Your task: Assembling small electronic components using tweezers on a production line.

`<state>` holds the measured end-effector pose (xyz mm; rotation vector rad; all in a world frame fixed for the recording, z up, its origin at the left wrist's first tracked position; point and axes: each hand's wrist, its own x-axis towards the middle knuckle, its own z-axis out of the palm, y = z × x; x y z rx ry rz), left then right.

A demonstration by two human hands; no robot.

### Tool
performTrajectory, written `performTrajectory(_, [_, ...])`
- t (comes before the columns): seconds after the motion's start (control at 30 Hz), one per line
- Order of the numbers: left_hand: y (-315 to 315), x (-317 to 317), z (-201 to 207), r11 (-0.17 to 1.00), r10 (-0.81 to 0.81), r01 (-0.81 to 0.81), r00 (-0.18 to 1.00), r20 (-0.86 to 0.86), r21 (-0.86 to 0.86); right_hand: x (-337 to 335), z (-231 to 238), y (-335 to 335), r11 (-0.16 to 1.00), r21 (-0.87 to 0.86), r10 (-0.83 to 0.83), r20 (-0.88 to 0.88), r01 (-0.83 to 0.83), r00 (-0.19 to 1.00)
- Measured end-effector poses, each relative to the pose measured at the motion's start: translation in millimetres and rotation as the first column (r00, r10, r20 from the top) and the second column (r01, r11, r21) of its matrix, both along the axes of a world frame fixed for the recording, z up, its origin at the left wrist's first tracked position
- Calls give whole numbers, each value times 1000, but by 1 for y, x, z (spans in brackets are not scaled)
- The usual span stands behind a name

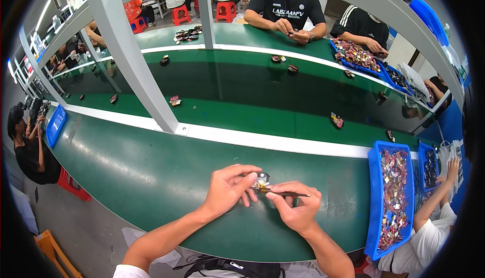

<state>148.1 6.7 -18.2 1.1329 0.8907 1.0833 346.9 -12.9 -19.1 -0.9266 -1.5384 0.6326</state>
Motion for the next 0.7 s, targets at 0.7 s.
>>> performTrajectory(0.7, [-1,3,1,997,-71,71,997,4,13,-2,1,-1,995,95,9,77,-17,997])
